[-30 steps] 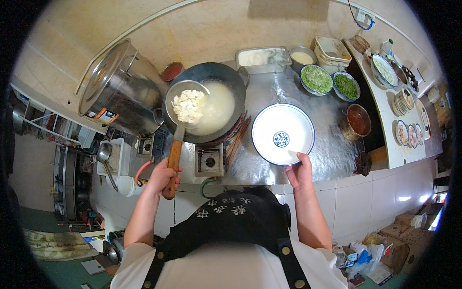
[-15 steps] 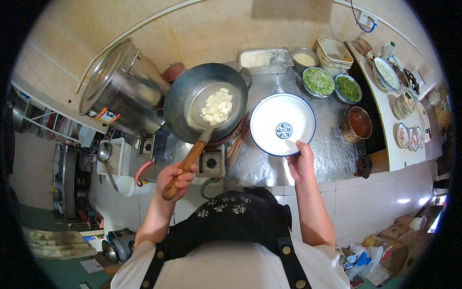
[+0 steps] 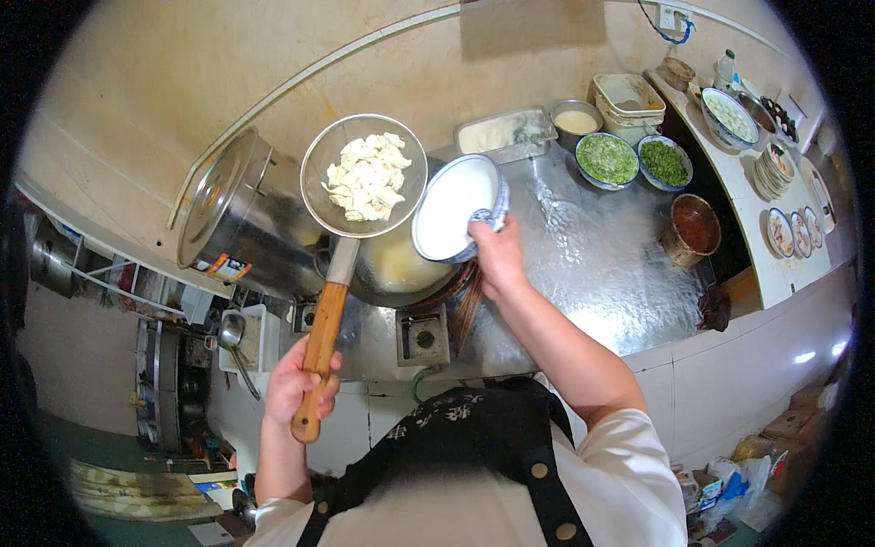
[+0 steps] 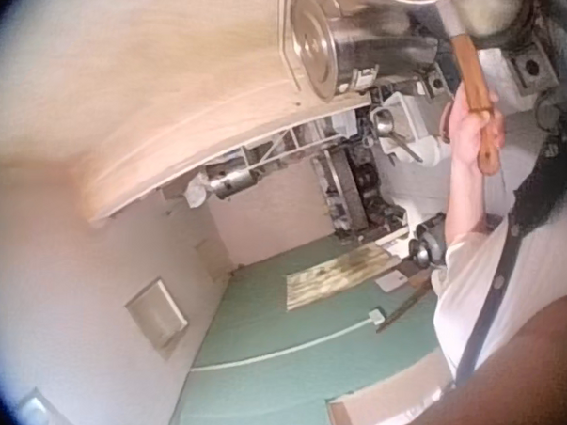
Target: The person assembles multiple noodle bowls by placing sliced meat into small bowls, boiling tofu and noodles in a wok, and adding chopped greens, quail eggs, and other toppings. The person uses a ladle and strainer to transfer ingredients and arranges the finished bowls on the counter.
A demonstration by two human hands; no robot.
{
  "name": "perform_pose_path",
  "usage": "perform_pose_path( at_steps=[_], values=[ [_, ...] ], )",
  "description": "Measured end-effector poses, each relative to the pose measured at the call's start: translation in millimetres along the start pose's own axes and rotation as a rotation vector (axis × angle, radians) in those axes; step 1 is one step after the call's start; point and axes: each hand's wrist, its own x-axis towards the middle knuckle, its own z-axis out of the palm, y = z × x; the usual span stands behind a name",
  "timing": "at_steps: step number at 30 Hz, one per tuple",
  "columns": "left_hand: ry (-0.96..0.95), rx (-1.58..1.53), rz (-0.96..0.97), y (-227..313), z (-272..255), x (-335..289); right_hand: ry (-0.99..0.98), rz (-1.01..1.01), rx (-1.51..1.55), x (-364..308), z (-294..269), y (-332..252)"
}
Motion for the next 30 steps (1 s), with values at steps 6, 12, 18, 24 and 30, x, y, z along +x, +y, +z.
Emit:
perform_pose_path(
  at_steps=[6,12,18,24,30],
  values=[
    [0.217,0.456,0.09,-22.6,26.1,-9.1,-0.132,0.153,0.247,33.2,61.1,32.2],
    [0.42,1.48,0.454,-56.5,8.9,1.6,-0.239,0.199,0.476,42.0,70.7,52.4],
    [0.477,1.229,0.527,-71.5,3.2,1.0,-0.47,0.1,0.663,42.7,68.8,46.4],
    [0.281,-0.002,0.3,-35.1,-5.6,2.9,-0.231,0.128,0.668,22.8,54.7,10.8],
    [-0.078,-0.335,0.09,-24.1,-63.1,28.8,-0.117,-0.014,0.601,-12.0,-53.1,-3.4]
  ],
)
